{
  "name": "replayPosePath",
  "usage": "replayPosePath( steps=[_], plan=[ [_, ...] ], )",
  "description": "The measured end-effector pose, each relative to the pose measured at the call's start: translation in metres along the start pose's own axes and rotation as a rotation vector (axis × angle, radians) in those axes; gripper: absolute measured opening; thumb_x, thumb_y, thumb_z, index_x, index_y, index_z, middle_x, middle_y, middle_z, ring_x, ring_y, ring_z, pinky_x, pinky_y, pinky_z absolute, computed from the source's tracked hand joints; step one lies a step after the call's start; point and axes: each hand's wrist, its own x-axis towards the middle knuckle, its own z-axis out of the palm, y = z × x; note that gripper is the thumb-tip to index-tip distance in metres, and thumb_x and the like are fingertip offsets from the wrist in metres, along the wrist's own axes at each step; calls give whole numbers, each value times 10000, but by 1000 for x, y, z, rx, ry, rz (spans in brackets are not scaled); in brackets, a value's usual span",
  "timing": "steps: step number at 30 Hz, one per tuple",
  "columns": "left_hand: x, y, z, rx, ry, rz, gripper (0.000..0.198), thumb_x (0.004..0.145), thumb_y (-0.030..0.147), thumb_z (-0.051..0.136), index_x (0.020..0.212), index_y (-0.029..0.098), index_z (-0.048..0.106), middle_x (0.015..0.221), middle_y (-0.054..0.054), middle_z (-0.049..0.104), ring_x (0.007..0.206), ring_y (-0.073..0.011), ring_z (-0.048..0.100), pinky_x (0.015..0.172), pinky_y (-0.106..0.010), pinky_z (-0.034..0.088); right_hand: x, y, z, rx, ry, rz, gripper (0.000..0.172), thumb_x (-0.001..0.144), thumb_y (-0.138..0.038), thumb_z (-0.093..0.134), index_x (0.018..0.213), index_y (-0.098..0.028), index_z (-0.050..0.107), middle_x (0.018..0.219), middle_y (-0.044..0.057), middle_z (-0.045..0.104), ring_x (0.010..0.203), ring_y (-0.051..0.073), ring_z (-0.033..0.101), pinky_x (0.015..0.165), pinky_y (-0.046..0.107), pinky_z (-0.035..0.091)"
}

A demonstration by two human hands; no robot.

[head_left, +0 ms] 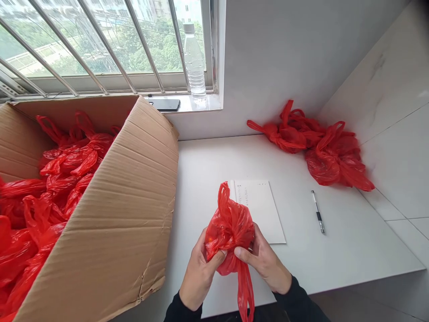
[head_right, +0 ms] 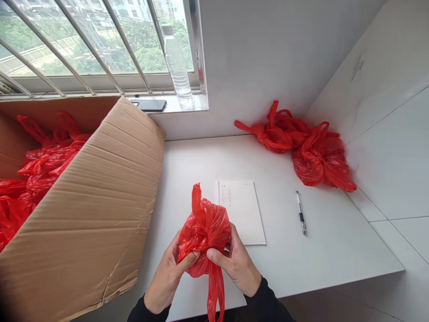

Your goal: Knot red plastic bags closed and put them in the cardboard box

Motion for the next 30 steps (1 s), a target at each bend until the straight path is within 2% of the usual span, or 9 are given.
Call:
replayPosePath(
  steps=[5,11,15,17,20,23,27,30],
  plan=[
    [0,-1,0,-55,15,-28,475,842,307,693,1286,220,550,1327,-109,602,1207,-300,555,960,-371,484,1,9,-3,9,55,-21,446,844,-334,710,1241,-269,519,1170,58,645,1089,249,596,1015,450,462],
    [1,-1,4,-63,39,-85,435,869,349,661,1272,219,562,1290,-109,630,1156,-288,601,955,-383,495,0,-2,1,111,96,47,428,809,-378,737,1175,-246,558,1139,77,673,1068,281,624,981,476,487],
    [0,0,6,-51,-62,-63,526,840,333,696,1332,250,529,1347,-98,597,1230,-297,556,1013,-396,467,0,-3,1,137,127,40,393,856,-391,686,1197,-251,550,1196,85,659,1116,280,615,1029,485,452],
    [0,-3,4,-49,-54,-38,531,823,323,715,1319,250,541,1328,-96,613,1218,-296,565,1009,-390,467,1,1,1,151,148,29,468,848,-416,689,1256,-268,514,1226,85,650,1145,286,603,1047,501,436],
    [2,-7,0,-23,23,-26,431,822,320,715,1229,226,606,1248,-94,664,1144,-284,608,970,-373,482,0,5,0,137,84,26,610,823,-397,723,1352,-286,439,1301,85,614,1214,288,565,1088,508,397],
    [4,-10,-3,-17,2,-47,343,827,323,708,1142,196,664,1142,-93,708,1019,-257,645,893,-349,506,-1,4,0,106,3,32,575,839,-341,716,1347,-272,456,1337,87,591,1259,280,534,1114,493,370],
    [5,-12,-4,-16,-16,-103,234,812,345,718,967,169,725,888,-56,735,767,-189,631,750,-303,513,-1,9,0,128,19,8,517,860,-319,693,1324,-271,468,1300,84,610,1224,273,557,1100,489,386],
    [4,-14,-3,-29,1,-136,234,809,385,713,888,165,717,752,-26,694,675,-170,590,689,-303,508,-1,15,0,145,43,-7,551,859,-319,693,1347,-281,440,1286,83,614,1186,275,577,1064,484,421]
  ],
)
